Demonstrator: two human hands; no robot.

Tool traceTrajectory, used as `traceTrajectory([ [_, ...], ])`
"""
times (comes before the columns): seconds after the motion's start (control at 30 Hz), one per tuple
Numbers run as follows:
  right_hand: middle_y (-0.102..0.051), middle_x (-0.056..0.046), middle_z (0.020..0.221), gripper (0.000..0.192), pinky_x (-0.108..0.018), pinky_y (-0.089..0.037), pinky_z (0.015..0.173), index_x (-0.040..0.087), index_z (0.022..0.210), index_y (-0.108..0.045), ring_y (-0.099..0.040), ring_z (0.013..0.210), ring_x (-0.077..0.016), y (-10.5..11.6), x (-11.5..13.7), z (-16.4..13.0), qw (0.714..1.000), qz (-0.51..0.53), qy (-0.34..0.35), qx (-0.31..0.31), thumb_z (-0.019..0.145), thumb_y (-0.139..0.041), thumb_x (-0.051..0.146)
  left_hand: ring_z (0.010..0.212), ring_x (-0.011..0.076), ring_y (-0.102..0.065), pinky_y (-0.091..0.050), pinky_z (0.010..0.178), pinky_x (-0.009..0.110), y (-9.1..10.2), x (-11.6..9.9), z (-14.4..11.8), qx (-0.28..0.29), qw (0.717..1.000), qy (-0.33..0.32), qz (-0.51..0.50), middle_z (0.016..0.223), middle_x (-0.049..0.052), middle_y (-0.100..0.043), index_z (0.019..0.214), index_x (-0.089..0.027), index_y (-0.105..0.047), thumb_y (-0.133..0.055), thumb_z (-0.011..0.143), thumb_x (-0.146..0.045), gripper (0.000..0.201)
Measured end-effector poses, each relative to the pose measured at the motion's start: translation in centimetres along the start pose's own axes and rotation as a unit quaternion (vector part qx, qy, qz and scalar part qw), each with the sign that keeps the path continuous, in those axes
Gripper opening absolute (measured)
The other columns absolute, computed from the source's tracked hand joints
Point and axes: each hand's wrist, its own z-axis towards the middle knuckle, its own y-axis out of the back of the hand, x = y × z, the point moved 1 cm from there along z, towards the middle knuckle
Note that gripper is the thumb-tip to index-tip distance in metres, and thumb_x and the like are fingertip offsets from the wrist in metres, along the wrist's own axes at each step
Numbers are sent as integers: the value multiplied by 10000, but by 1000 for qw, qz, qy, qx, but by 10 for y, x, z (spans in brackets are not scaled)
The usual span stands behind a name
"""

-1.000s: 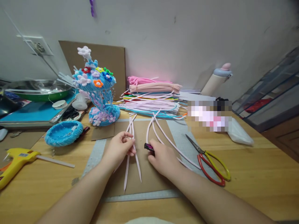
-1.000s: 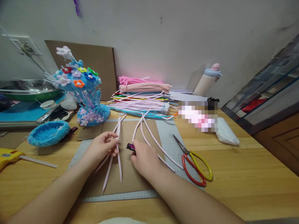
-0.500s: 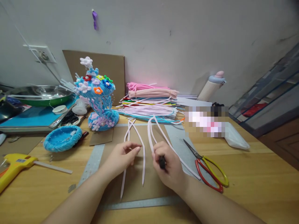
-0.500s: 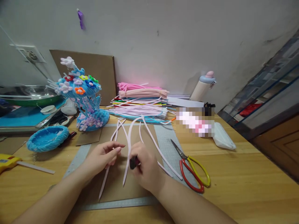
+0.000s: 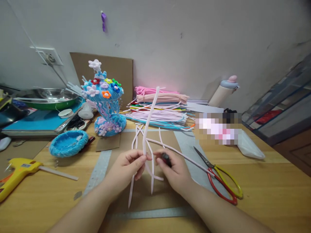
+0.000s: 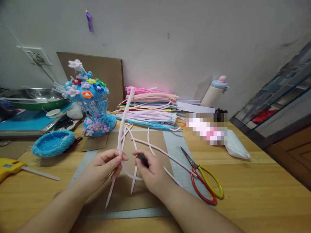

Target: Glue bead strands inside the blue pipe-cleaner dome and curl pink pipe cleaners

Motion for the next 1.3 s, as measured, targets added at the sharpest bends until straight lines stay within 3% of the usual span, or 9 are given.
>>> traceTrajectory([
  [0.17,-469,-71,1410,440,-390,-414,952,244,1141,-633,-527,1186,-258,15,-25,16,987,-144,-55,37,772,-495,49,531,90,-525,-428,528,223,0,-2,-6,-16,999,-32,-11,749,11,-582,780,-178,-698,-652,812,-378,208],
  [0.33,-573,-116,1263,385,-372,-484,751,225,1102,-665,-646,936,-269,27,-42,19,971,-208,-109,47,774,-523,81,582,105,-579,-480,552,218,17,-2,-10,-54,995,-72,-44,797,27,-633,828,-205,-715,-663,816,-357,161],
  [0.47,-495,-142,1342,431,-402,-462,831,208,1217,-594,-583,1063,-286,28,-33,19,976,-193,-98,-3,813,-493,95,550,84,-587,-491,536,180,33,-11,-15,-109,982,-135,-81,729,-1,-636,862,-237,-731,-716,776,-336,132],
  [0.57,-616,-92,1167,346,-347,-461,858,226,1238,-573,-585,1034,-216,20,-12,12,994,-99,-52,-3,917,-447,201,530,71,-586,-498,516,170,40,-19,-19,-155,965,-180,-112,758,-2,-644,847,-235,-742,-742,753,-287,108],
  [0.63,-678,-55,905,296,-319,-480,764,213,1176,-614,-616,817,-178,11,3,4,993,89,-45,59,951,-445,306,523,73,-586,-503,507,173,42,-22,-21,-163,961,-188,-116,749,-1,-639,842,-228,-745,-743,752,-274,101],
  [0.7,-667,-38,858,272,-295,-465,718,207,1112,-638,-594,762,-160,3,16,-3,978,174,-46,108,936,-482,343,511,78,-587,-504,490,176,41,-23,-22,-162,962,-191,-112,742,3,-637,837,-225,-748,-748,745,-278,106],
  [0.83,-614,-11,734,217,-270,-431,677,181,879,-634,-550,699,-144,-6,26,-11,968,210,-75,117,920,-507,351,521,96,-607,-512,486,190,38,-21,-23,-149,969,-177,-86,756,10,-636,833,-230,-752,-746,746,-290,107],
  [1.07,-511,32,610,310,-231,-365,544,186,723,-547,-450,560,-103,-12,19,-11,932,311,-153,107,871,-574,456,526,93,-621,-529,515,198,35,-20,-25,-99,981,-163,-42,789,-4,-608,830,-235,-739,-707,787,-281,71],
  [1.3,-462,59,488,395,-221,-254,431,176,681,-550,-367,437,-77,-14,20,-8,888,389,-208,127,752,-672,544,598,92,-642,-560,586,190,25,-17,-26,-161,948,-268,-50,835,-14,-608,858,-267,-748,-698,798,-236,84],
])
